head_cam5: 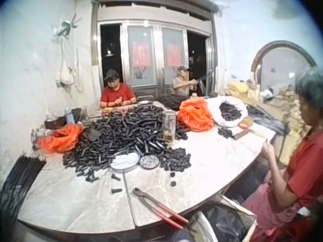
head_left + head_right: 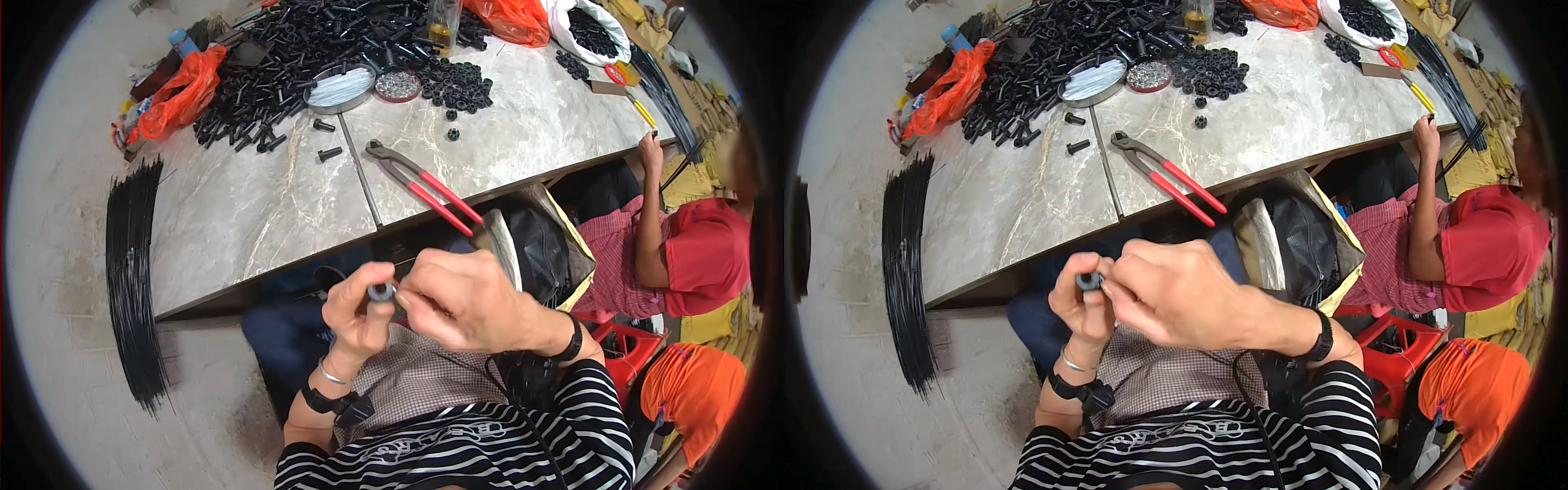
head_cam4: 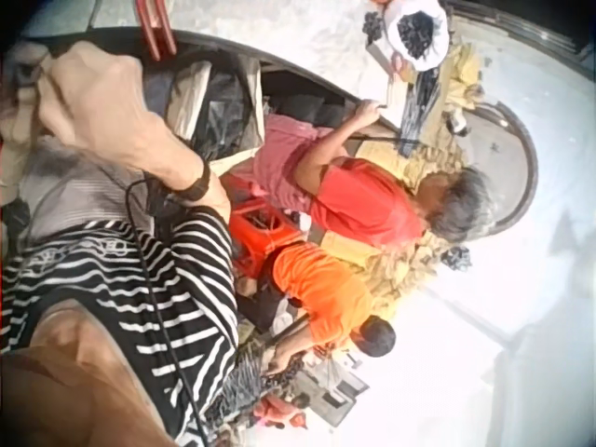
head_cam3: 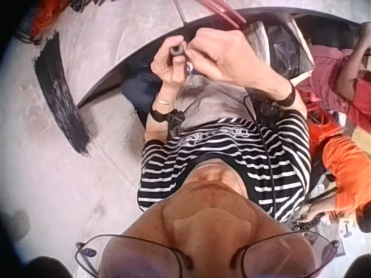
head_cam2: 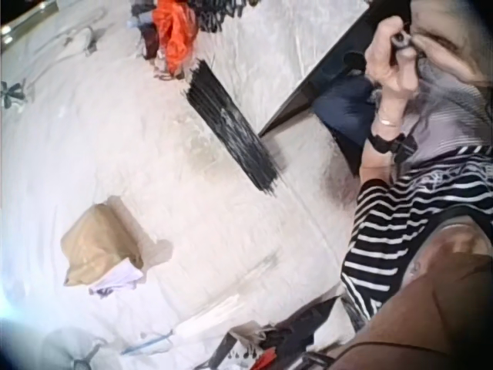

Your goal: Assembling and grouping individual umbrella ribs or frame components into sets using a central hub and wire.

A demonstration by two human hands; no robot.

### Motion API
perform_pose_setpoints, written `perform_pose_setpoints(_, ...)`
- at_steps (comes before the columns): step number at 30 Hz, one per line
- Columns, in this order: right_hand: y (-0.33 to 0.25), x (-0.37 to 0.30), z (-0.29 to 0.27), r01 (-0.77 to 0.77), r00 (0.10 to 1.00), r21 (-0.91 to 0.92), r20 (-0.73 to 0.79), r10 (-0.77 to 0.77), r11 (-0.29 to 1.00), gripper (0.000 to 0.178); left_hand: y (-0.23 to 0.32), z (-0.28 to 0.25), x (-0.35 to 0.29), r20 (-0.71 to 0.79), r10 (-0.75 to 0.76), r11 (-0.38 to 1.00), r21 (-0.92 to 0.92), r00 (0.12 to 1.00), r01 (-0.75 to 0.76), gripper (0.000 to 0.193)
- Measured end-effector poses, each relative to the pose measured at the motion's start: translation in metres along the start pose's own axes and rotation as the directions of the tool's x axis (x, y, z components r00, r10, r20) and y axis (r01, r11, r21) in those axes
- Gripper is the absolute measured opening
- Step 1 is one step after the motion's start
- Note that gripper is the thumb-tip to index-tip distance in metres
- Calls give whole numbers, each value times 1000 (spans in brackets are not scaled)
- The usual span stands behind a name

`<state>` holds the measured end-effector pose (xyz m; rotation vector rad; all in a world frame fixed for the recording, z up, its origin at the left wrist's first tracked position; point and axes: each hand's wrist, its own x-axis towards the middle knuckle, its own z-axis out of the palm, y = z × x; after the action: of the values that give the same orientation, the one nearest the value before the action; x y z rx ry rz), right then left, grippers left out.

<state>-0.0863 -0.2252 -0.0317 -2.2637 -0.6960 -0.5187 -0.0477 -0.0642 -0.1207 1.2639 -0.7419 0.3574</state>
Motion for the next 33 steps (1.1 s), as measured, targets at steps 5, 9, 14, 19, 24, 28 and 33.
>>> perform_pose_setpoints(5,14,-1,9,-585,803,758,491,338,289,25,-1,-13,1,60,-54,999,6,997,54,36)
perform_pose_setpoints(9,51,15,17,-481,872,303,264,413,823,32,-11,-39,7,39,-338,938,-70,940,340,64)
perform_pose_setpoints(14,111,7,51,-288,957,-593,-147,250,752,43,-17,-57,9,74,-368,906,-193,927,376,54)
perform_pose_setpoints(19,129,12,54,-353,926,-503,-65,372,789,37,-15,-59,15,53,-382,909,-160,923,385,48)
perform_pose_setpoints(24,77,24,-11,-639,701,67,460,545,766,30,-19,-63,25,19,-527,804,-313,849,506,45)
perform_pose_setpoints(28,40,-1,-9,-493,763,263,589,267,829,27,-21,-56,26,-66,-566,817,-177,822,548,59)
perform_pose_setpoints(33,13,-13,9,-419,802,69,495,334,905,34,-13,-47,24,-111,-535,845,-72,837,530,60)
